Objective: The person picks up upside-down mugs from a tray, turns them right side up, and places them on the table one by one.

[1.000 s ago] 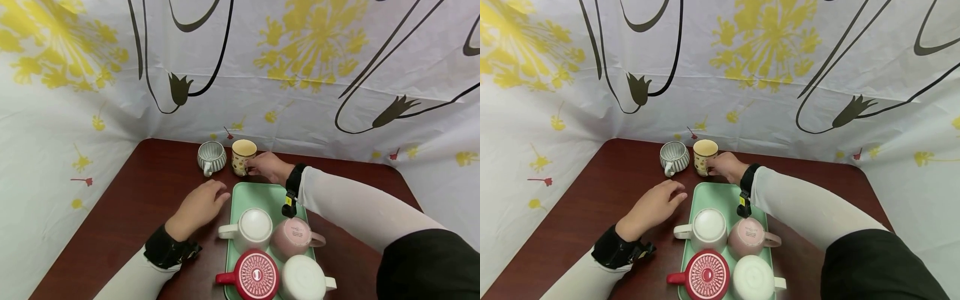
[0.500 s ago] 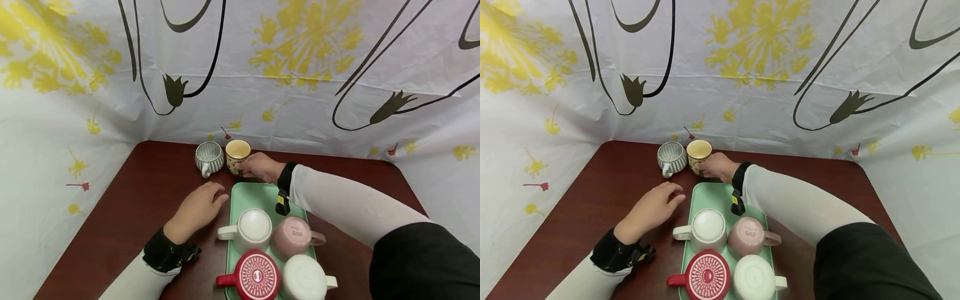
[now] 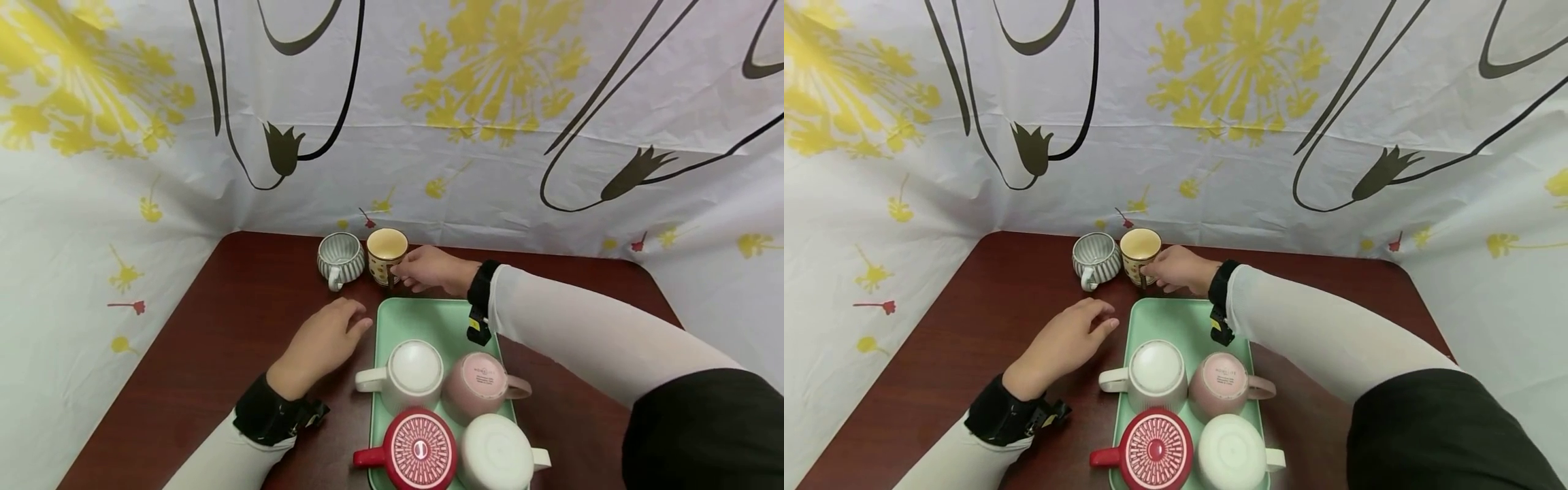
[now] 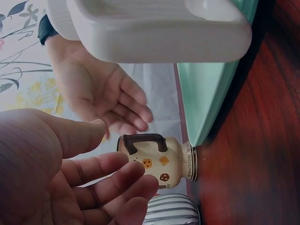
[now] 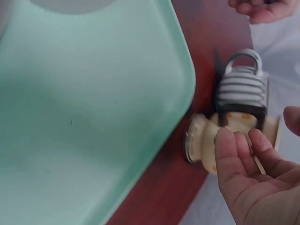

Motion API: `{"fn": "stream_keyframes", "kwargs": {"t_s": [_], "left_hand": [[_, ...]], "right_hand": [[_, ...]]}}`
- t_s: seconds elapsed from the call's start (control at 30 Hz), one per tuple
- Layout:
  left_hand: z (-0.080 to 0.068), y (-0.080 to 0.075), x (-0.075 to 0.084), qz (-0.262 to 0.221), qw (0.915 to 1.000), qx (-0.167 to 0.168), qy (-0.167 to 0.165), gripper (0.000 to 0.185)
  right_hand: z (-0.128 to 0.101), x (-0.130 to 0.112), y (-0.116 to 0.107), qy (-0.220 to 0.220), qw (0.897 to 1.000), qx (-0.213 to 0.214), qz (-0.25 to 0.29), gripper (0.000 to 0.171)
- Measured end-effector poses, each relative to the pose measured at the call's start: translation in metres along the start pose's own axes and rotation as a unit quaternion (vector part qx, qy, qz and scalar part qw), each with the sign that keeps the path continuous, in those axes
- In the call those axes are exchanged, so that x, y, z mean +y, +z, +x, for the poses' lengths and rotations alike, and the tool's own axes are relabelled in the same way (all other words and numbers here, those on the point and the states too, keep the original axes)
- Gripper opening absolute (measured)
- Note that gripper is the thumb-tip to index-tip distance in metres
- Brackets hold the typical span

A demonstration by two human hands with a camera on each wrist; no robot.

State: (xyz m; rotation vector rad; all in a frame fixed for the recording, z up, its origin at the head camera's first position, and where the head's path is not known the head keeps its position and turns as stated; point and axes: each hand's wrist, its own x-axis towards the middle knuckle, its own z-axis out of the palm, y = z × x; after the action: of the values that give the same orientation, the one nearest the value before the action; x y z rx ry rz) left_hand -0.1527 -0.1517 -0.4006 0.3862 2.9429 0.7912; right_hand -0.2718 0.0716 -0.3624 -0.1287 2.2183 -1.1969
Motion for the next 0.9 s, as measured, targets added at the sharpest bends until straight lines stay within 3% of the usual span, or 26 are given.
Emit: {"fn": "stream_keyframes", "kwargs": {"t_s": [0.27,0.43,0.67,0.8,0.9], "left_hand": [[0.000,0.001,-0.002,0.003,0.9999,0.010,0.001,0.038],[0.000,0.003,-0.007,0.041,0.9987,0.027,0.010,0.041],[0.002,0.004,-0.011,0.079,0.9964,0.028,0.003,0.045],[0.002,0.004,-0.012,0.090,0.9953,0.034,0.008,0.047],[0.003,0.005,-0.012,0.093,0.9948,0.038,0.015,0.048]], "right_hand": [[-0.038,0.012,-0.039,-0.035,0.999,0.003,-0.003,0.039],[-0.074,0.037,-0.057,-0.063,0.997,0.037,-0.033,0.040],[-0.134,0.087,-0.061,-0.103,0.984,0.086,-0.114,0.029],[-0.163,0.116,-0.055,-0.138,0.978,0.070,-0.138,0.026],[-0.178,0.136,-0.049,-0.177,0.975,0.031,-0.131,0.022]]}}
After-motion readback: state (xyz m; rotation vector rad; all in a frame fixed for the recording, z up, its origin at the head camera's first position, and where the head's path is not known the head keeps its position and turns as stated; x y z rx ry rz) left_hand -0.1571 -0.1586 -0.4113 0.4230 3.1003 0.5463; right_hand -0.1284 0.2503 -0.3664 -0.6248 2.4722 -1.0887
